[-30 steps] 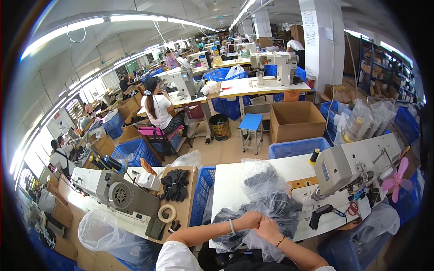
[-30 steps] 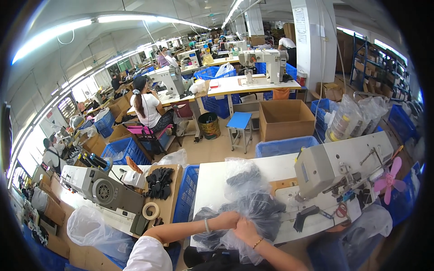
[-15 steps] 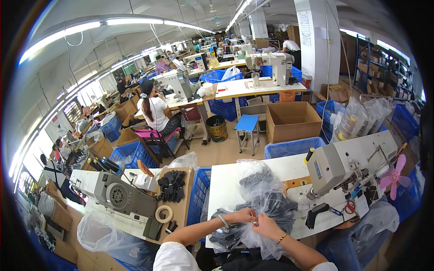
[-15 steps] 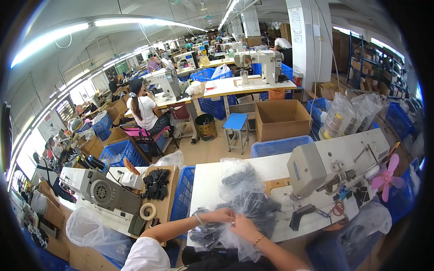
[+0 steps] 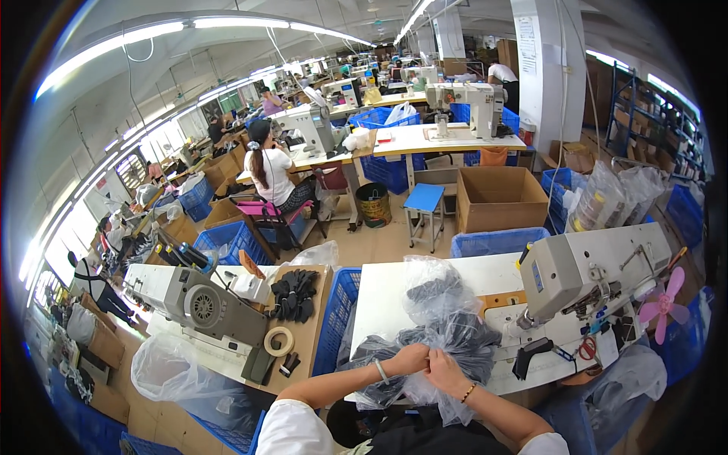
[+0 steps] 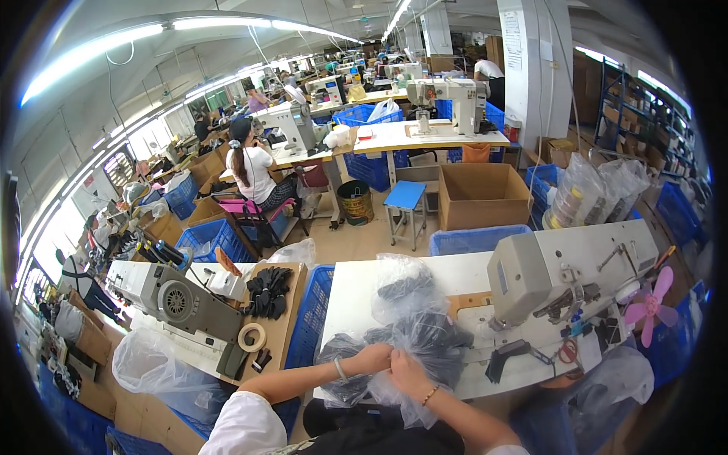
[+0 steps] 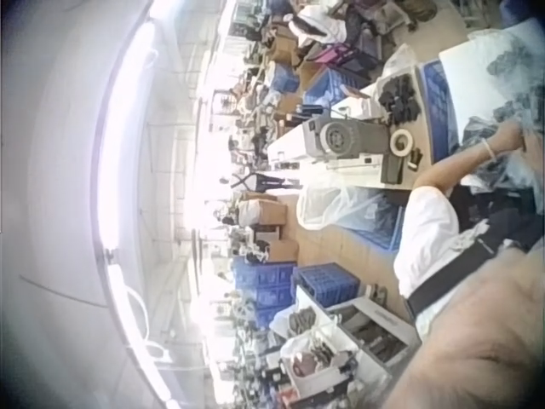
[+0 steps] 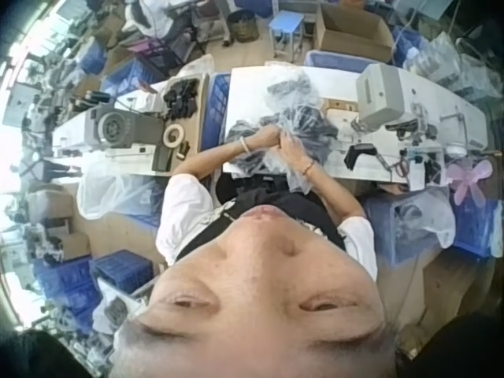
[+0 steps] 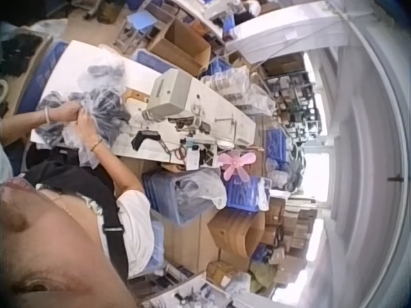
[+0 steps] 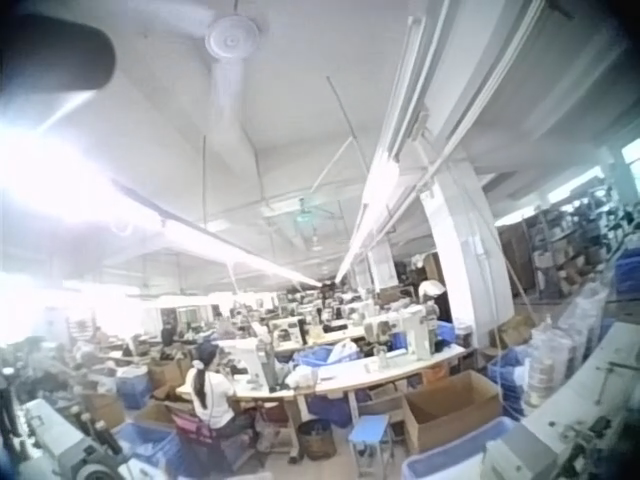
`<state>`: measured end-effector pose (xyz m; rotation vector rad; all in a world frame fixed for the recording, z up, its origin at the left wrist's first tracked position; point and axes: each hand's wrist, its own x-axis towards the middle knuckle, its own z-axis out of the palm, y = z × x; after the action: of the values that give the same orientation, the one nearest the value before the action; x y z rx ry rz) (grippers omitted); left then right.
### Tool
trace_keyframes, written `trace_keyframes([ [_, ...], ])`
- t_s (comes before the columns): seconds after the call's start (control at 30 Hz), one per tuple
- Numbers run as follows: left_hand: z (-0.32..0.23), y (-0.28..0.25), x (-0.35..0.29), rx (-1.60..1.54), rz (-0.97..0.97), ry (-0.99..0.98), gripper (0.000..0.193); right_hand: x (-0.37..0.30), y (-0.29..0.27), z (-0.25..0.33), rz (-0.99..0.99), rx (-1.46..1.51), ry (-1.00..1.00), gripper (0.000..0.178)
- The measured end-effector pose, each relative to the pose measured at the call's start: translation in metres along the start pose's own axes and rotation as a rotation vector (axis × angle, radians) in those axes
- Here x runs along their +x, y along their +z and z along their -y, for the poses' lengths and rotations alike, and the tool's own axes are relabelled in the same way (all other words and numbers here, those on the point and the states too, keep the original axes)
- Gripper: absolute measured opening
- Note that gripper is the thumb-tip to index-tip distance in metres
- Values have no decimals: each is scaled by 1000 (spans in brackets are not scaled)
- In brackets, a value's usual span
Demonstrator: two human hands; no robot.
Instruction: Sorting and inspecting black shoe components from a plastic bag on a factory workstation.
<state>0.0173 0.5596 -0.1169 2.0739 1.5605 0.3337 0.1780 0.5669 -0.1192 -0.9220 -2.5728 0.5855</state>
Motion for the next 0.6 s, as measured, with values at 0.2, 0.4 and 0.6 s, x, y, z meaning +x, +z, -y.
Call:
trace_keyframes([
  [0.2, 33, -3, 4, -688, 133, -100, 24, -12, 7, -21, -137, 241, -109, 24],
  [0.4, 28, -23, 11, -748, 311, -199, 33, 0, -5, -10, -179, 294, -57, 22],
  [0.6, 35, -19, 17, -596, 333, -250, 30, 20, 1, -5, 136, -37, 87, 26],
])
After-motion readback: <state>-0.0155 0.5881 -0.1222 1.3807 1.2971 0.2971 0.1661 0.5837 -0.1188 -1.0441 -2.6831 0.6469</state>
